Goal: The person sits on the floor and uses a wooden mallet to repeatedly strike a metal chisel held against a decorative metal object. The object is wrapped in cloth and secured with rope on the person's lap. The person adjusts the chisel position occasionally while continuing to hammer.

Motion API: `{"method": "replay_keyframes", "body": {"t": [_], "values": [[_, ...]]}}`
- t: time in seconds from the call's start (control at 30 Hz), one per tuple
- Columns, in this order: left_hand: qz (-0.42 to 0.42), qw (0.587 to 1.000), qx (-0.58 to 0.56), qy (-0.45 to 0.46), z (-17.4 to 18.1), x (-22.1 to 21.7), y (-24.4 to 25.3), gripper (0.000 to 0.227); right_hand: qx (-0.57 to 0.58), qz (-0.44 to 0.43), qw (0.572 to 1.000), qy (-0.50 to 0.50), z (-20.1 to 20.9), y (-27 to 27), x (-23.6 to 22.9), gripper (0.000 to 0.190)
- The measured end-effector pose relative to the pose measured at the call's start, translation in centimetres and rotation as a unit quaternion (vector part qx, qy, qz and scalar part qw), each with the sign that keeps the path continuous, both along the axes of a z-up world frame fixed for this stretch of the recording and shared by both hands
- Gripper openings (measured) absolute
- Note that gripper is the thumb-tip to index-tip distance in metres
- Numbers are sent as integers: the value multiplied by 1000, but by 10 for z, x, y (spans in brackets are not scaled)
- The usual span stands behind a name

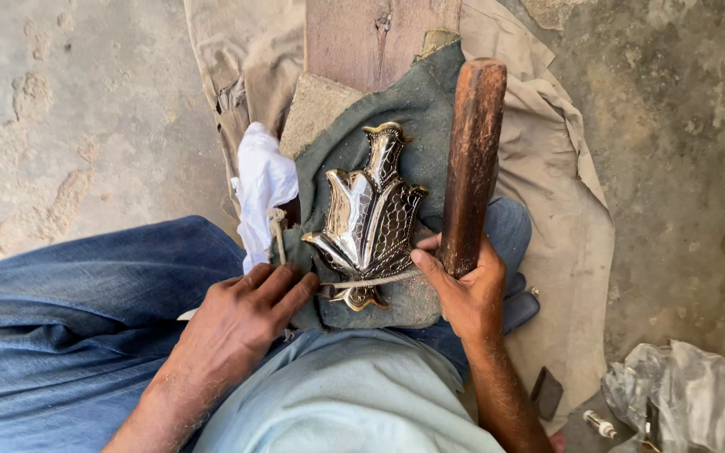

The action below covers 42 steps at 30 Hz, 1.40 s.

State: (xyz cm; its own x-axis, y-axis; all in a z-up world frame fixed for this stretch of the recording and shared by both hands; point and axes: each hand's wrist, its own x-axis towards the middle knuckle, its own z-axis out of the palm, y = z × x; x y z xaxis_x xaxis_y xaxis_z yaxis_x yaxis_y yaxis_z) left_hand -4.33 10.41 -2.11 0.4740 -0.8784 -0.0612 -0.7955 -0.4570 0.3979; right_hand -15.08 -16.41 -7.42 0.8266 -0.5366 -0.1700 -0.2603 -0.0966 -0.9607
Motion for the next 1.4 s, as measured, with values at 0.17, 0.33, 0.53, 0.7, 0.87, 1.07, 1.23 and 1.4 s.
{"method": "replay_keyframes", "body": {"t": [0.17, 0.33, 0.53, 0.7, 0.87, 1.07, 1.23, 1.4], "values": [[104, 951, -258, 137, 24, 20, -19, 28, 93, -8, 995, -45, -5, -1, -6, 22], [170, 907, -203, 328, 32, 76, -82, 34, 208, -95, 971, -67, -18, -15, -33, 25], [-12, 965, -154, 212, 41, 111, -149, 44, 246, -142, 958, -24, -37, -43, -64, 47], [36, 976, 33, 211, 46, 116, -180, 52, 155, -143, 977, 5, -47, -61, -72, 38], [23, 973, 88, 211, 45, 115, -185, 49, 37, -38, 999, 4, -39, -88, -55, 37], [-3, 984, 16, 177, 39, 110, -188, 52, 3, -19, 999, 51, -16, -122, -14, 41], [-7, 992, 38, 123, 43, 109, -193, 55, -49, 23, 995, 89, -9, -139, 6, 43], [24, 990, 38, 134, 46, 105, -192, 55, -1, 13, 1000, 25, 13, -146, 18, 43]]}}
